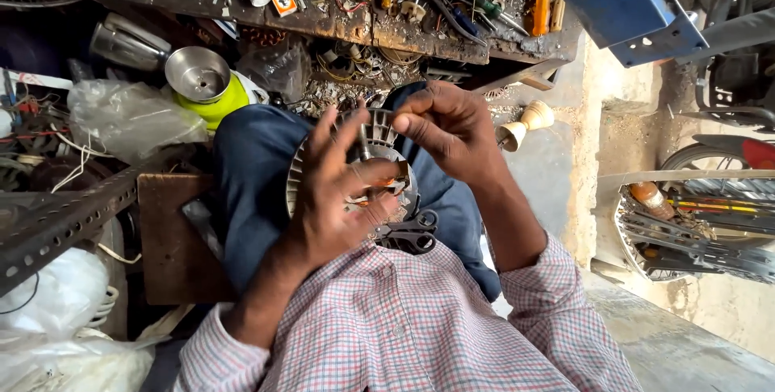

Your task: Repairing a ceiling fan motor stator by inserting insulation paper between coils using scissors.

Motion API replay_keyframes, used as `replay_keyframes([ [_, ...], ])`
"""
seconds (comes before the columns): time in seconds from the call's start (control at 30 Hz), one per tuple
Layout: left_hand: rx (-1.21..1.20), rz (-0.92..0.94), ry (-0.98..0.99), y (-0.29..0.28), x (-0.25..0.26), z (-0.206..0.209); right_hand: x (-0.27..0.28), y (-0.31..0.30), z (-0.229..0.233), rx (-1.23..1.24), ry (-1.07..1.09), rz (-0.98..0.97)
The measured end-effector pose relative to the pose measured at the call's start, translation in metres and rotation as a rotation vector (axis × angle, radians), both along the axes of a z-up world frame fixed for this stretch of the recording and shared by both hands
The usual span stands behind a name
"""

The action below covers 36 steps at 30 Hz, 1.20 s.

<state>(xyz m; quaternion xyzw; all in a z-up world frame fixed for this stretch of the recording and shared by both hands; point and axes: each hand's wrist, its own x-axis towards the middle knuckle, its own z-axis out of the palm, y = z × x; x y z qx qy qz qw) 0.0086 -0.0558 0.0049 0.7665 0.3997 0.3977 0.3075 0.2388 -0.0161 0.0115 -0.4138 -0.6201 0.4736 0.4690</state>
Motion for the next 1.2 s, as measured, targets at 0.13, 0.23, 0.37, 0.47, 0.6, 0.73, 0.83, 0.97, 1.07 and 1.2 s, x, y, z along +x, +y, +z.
replay_keyframes([
  [0.13, 0.163, -0.017, 0.151, -0.025, 0.010, -0.004, 0.003, -0.008, 0.029, 0.135, -0.130, 0.082],
  [0.23, 0.266, 0.006, 0.242, -0.028, 0.022, -0.009, 0.013, -0.011, 0.035, 0.237, -0.173, 0.095],
  [0.37, 0.295, -0.074, 0.238, 0.016, 0.042, 0.012, 0.042, -0.011, 0.022, 0.098, -0.057, -0.084],
  [0.47, 0.043, -0.164, 0.029, 0.071, 0.056, -0.016, 0.043, -0.004, 0.019, 0.257, -0.344, -0.452],
  [0.6, -0.439, -0.146, 0.013, 0.133, 0.061, -0.063, 0.017, -0.008, 0.012, 0.397, -0.458, -0.256],
  [0.73, -0.569, -0.155, 0.080, 0.156, 0.063, -0.107, 0.001, 0.004, 0.001, 0.371, -0.522, 0.147],
  [0.83, -0.666, -0.179, -0.015, 0.161, 0.056, -0.122, 0.001, 0.017, -0.008, 0.339, -0.507, 0.379],
  [0.97, -0.705, -0.202, -0.141, 0.170, 0.048, -0.157, 0.000, 0.027, -0.010, 0.340, -0.381, 0.470],
  [1.07, -0.646, -0.156, -0.101, 0.176, 0.060, -0.132, 0.003, 0.036, -0.016, 0.352, -0.425, 0.590],
  [1.2, -0.539, -0.096, 0.154, 0.154, 0.040, -0.087, 0.004, 0.032, -0.042, 0.171, -0.377, 0.553],
])
